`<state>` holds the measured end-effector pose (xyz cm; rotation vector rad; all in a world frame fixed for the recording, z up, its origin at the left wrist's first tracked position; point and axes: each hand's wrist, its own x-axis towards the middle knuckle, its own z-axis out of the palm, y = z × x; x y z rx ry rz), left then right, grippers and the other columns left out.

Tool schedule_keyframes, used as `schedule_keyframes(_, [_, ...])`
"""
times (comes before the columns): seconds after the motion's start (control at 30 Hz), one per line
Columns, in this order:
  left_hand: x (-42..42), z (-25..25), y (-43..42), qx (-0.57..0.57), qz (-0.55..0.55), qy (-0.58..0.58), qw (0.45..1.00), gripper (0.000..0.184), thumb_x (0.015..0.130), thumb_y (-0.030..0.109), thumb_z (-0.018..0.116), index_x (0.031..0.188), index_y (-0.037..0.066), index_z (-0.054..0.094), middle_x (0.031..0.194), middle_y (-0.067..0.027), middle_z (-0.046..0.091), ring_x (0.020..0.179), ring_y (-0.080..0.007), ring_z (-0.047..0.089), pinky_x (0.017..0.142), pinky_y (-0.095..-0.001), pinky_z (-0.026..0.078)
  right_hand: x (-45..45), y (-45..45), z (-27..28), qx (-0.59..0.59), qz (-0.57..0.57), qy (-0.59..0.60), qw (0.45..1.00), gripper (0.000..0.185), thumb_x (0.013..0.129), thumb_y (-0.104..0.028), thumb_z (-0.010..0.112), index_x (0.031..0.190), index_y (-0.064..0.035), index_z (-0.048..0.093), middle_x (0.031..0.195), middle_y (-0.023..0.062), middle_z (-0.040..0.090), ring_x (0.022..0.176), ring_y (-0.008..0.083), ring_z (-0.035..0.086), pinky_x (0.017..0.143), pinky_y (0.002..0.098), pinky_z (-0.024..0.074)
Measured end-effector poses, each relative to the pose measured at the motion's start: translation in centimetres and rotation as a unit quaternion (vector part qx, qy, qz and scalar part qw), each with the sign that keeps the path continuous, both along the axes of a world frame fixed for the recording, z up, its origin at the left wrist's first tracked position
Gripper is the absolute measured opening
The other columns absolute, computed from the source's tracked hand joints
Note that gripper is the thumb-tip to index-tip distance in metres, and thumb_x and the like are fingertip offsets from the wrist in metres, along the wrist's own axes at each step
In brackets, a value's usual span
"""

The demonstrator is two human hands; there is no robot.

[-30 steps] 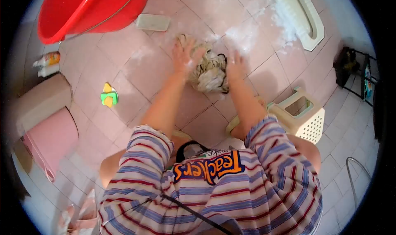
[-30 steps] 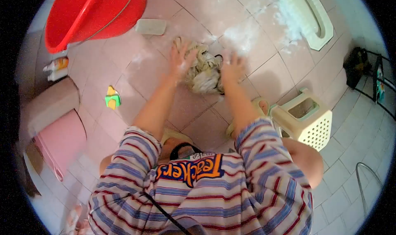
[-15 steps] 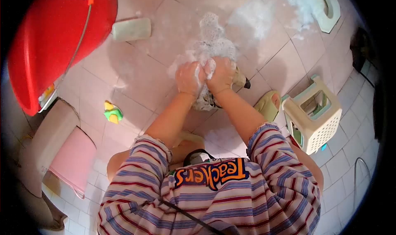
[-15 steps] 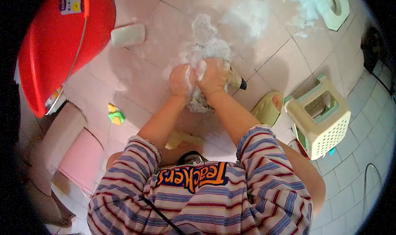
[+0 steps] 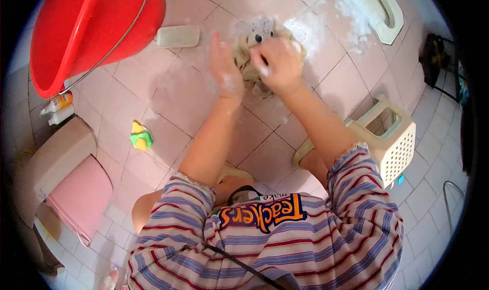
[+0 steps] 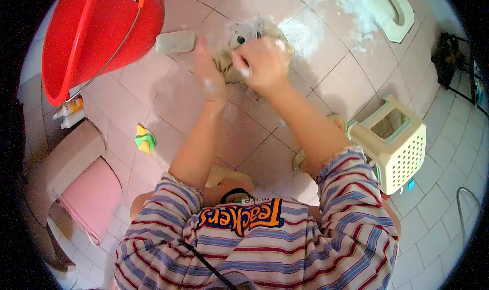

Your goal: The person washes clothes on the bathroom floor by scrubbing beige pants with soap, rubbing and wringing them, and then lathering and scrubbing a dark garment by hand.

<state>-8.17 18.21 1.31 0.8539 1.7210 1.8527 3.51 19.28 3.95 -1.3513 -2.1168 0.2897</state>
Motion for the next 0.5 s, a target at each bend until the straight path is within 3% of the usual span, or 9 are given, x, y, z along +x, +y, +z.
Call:
schedule_keyframes(0.03, [-1.1,0.3,-0.1,0.005,-0.002,0.001,1.0,0.034,0.089,0.033,0.056,0.098,0.001,0.061,0.09,-0.0139,0.066,0.084,-0.0229,0.062,0.073,-0.0376,0.047,0.3,-0.3,0.5,0.059,0.034,0.034,0.997,0.015,0.079,-0.026,0.059,0.072,-0.0132,0.06,0.074,0.0086,0.059,0.076,0.0291,0.056,0.067,0.0435,0.042])
schedule_keyframes(0.07, [-2.5,0.1,-0.9,-0.135,-0.118,0.024,0.983,0.039,0.086,0.036,0.06,0.105,0.002,0.059,0.097,-0.0156,0.065,0.089,-0.025,0.061,0.078,-0.0371,0.046,0.4,-1.2,0.6,0.062,0.033,0.036,0.997,0.015,0.079,-0.026,0.059,0.072,-0.0132,0.06,0.074,0.0086,0.059,0.076,0.0291,0.056,0.067,0.0435,0.042])
schedule_keyframes(0.1, [-3.3,-0.2,-1.6,-0.273,-0.23,0.047,0.933,0.047,0.083,0.038,0.063,0.112,0.002,0.056,0.104,-0.0172,0.063,0.093,-0.0272,0.06,0.083,-0.0366,0.044,0.5,-2.7,0.1,-0.055,0.05,-0.091,0.993,0.012,0.076,-0.022,0.059,0.068,-0.0131,0.059,0.074,0.0072,0.059,0.075,0.0262,0.056,0.066,0.0415,0.0412])
schedule_keyframes(0.13, [-3.6,-0.8,-2.1,-0.271,-0.23,0.05,0.933,0.047,0.083,0.038,0.063,0.112,0.002,0.056,0.104,-0.0172,0.063,0.093,-0.0272,0.06,0.083,-0.0366,0.044,0.6,-4.1,-0.8,-0.169,0.066,-0.216,0.959,0.011,0.074,-0.018,0.059,0.064,-0.013,0.058,0.075,0.0057,0.059,0.074,0.0233,0.057,0.065,0.0396,0.0405])
schedule_keyframes(0.2, [-3.8,-1.6,-2.5,-0.47,-0.276,0.018,0.838,0.059,0.077,0.042,0.066,0.121,0.006,0.051,0.122,-0.0225,0.053,0.108,-0.0332,0.051,0.093,-0.0384,0.038,1.7,-5.3,-3.3,-0.074,0.094,-0.071,0.99,0.009,0.074,-0.015,0.057,0.067,-0.0093,0.058,0.078,0.0079,0.06,0.078,0.025,0.057,0.07,0.0415,0.0418])
schedule_keyframes(0.27, [-2.9,-1.8,-2.4,-0.436,-0.196,0.117,0.87,0.062,0.076,0.043,0.067,0.123,0.007,0.05,0.126,-0.0247,0.048,0.115,-0.0362,0.046,0.097,-0.0409,0.034,2.8,-4.2,-4.6,-0.157,0.16,-0.105,0.969,0.012,0.076,-0.018,0.058,0.074,-0.0069,0.059,0.085,0.0107,0.06,0.081,0.0277,0.057,0.078,0.0454,0.0417])
schedule_keyframes(0.33, [-2.8,-2.3,-2.3,-0.396,-0.109,0.209,0.887,0.065,0.074,0.044,0.067,0.125,0.007,0.05,0.131,-0.027,0.043,0.121,-0.0391,0.04,0.102,-0.0434,0.03,3.8,-2.5,-3.8,-0.138,-0.039,0.316,0.938,0.02,0.08,-0.025,0.06,0.085,-0.0059,0.059,0.097,0.0132,0.059,0.093,0.0311,0.055,0.089,0.0478,0.0386])
schedule_keyframes(0.43, [-3.7,-4.3,-2.4,-0.436,-0.182,0.257,0.843,0.075,0.074,0.047,0.067,0.134,0.008,0.044,0.135,-0.0171,0.042,0.122,-0.0346,0.041,0.099,-0.0408,0.034,4.3,1.6,-5.0,-0.073,-0.222,0.119,0.965,0.028,0.082,-0.032,0.061,0.1,-0.0094,0.06,0.112,0.0151,0.055,0.106,0.0325,0.049,0.093,0.0462,0.0358])
schedule_keyframes(0.5, [-3.4,-5.1,-2.1,-0.395,-0.253,0.196,0.861,0.085,0.072,0.051,0.066,0.136,0.003,0.039,0.135,-0.0276,0.039,0.131,-0.042,0.027,0.107,-0.0522,0.019,2.2,1.4,-6.9,-0.276,-0.268,-0.002,0.923,0.036,0.082,-0.034,0.062,0.11,-0.0127,0.06,0.122,0.0148,0.049,0.11,0.0365,0.043,0.093,0.0491,0.0342])
